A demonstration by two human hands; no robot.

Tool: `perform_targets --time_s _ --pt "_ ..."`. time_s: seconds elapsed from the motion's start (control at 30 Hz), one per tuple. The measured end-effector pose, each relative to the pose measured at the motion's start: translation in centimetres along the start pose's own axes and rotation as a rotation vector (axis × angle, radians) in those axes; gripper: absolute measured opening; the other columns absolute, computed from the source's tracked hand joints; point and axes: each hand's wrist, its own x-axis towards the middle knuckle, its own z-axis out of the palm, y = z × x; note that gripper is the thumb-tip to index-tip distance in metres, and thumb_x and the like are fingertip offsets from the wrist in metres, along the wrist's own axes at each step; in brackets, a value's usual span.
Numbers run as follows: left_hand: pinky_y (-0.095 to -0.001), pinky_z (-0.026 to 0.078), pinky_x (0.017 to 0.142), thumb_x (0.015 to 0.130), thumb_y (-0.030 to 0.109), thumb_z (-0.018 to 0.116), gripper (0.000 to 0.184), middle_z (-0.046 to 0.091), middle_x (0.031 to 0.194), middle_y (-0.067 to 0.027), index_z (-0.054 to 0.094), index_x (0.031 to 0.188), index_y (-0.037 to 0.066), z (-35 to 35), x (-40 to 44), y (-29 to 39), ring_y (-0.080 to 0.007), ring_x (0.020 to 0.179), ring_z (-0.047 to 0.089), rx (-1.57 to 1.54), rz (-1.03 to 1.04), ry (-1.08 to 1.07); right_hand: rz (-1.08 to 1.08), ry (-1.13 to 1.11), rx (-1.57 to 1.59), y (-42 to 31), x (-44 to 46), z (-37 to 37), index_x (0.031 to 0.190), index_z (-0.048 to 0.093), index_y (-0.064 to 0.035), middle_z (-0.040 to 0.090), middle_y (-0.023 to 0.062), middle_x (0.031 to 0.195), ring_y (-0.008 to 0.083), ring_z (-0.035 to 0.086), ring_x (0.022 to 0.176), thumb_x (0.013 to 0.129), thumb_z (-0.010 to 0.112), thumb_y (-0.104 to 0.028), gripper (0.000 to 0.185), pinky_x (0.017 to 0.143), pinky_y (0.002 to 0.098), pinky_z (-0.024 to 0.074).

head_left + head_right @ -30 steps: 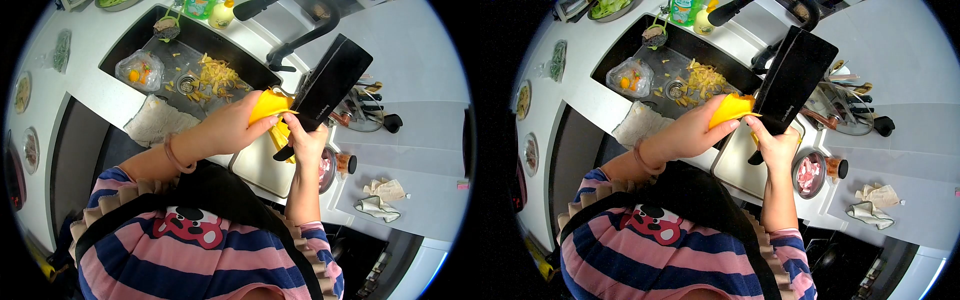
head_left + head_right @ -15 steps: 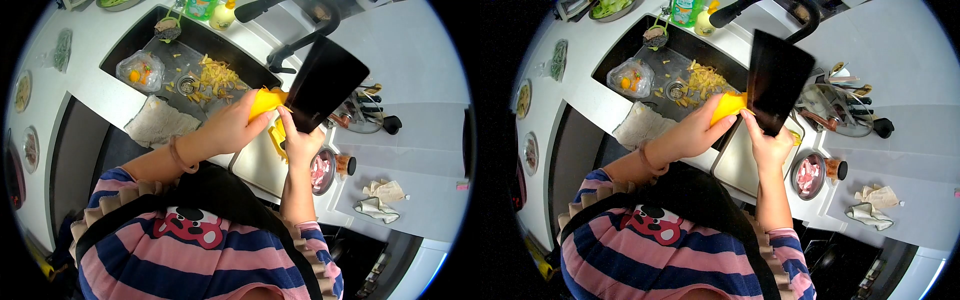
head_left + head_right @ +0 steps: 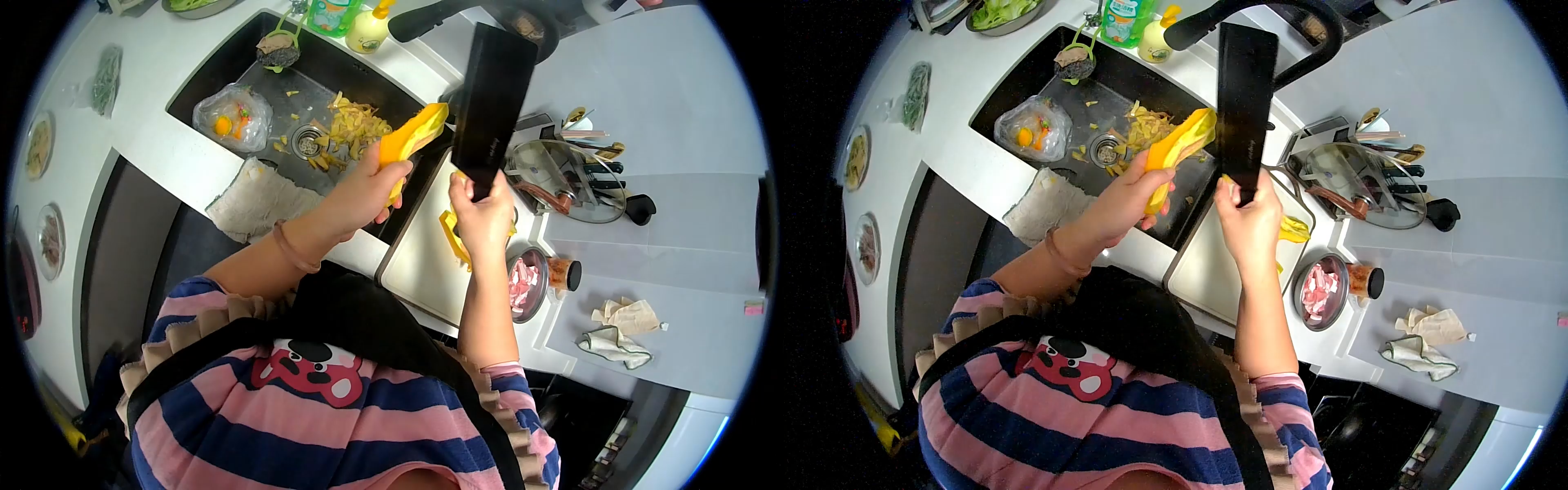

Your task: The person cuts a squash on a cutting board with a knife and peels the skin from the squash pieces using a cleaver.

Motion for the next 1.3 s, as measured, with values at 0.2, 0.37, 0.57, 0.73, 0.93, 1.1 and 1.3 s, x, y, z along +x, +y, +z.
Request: perform_targets --time_s 0.2,0.37,0.57,0.73,0.93,1.1,1.3 --pt "-0.0199 0.039 0.043 0.091 0.024 0.051 0.051 0.048 0.094 -0.0032 0.029 0.134 0.009 0.7 -0.3 0.3 -0.0084 0.069 0.049 0.071 0.052 0.045 -0.005 -0.043 0.290 0.3 0.1 2.4 0.096 0.056 -0.0007 0.048 0.0014 0.065 0.0079 0.046 0.058 0.082 0.064 -0.008 0.018 0.055 0.0228 0.0414" --pt "-0.0213 0.041 0.043 0.091 0.022 0.050 0.042 0.049 0.088 -0.0038 0.034 0.126 0.006 1.0 -0.5 0.0 -0.0084 0.065 0.049 -0.010 0.083 0.061 -0.471 0.003 -0.165 0.1 0.0 2.3 0.114 0.063 -0.0108 0.052 0.0116 0.070 0.0286 0.056 0.064 0.069 0.065 -0.001 0.045 0.063 0.0365 0.0487" --pt "-0.0226 0.046 0.046 0.094 0.028 0.043 0.029 0.050 0.074 -0.0053 0.054 0.099 0.001 0.5 -0.5 -0.4 -0.0100 0.061 0.050 0.027 0.065 -0.036 -0.528 -0.052 -0.346 -0.5 -1.3 2.3 0.117 0.061 -0.0133 0.050 0.0078 0.073 0.0254 0.056 0.068 0.057 0.069 -0.001 0.062 0.063 0.0352 0.0494" --pt "-0.0242 0.047 0.052 0.094 0.026 0.046 0.024 0.053 0.082 -0.0033 0.056 0.099 0.004 1.0 -1.2 0.0 -0.0109 0.071 0.053 0.087 0.027 -0.068 -0.509 -0.059 -0.422 -0.6 -1.4 2.2 0.124 0.055 -0.0142 0.050 0.0078 0.075 0.0252 0.057 0.068 0.055 0.069 0.000 0.072 0.061 0.0349 0.0494" --pt "-0.0253 0.050 0.055 0.094 0.021 0.045 0.025 0.055 0.082 -0.0046 0.056 0.103 0.001 1.5 -1.8 0.6 -0.0128 0.068 0.056 0.196 0.110 -0.094 -0.415 -0.056 -0.426 -0.7 -1.3 2.6 0.133 0.045 -0.0154 0.051 0.0096 0.078 0.0286 0.058 0.064 0.059 0.065 0.001 0.079 0.057 0.0376 0.0496" --pt "-0.0248 0.050 0.055 0.095 0.021 0.045 0.025 0.055 0.083 -0.0058 0.054 0.107 0.001 1.5 -1.4 0.0 -0.0121 0.067 0.056 0.187 0.149 -0.090 -0.411 -0.033 -0.386 -0.8 -1.3 2.8 0.131 0.048 -0.0144 0.053 0.0108 0.078 0.0303 0.058 0.065 0.062 0.062 0.002 0.073 0.058 0.0382 0.0500" --pt "-0.0269 0.052 0.051 0.094 0.019 0.045 0.047 0.050 0.090 -0.0071 0.023 0.133 0.005 1.7 -1.3 -0.2 -0.0107 0.066 0.052 0.083 0.192 -0.034 -0.294 -0.021 0.048 -0.4 -1.3 3.3 0.121 0.057 -0.0093 0.064 0.0129 0.093 0.0263 0.064 0.076 0.075 0.054 0.005 0.048 0.068 0.0319 0.0509"
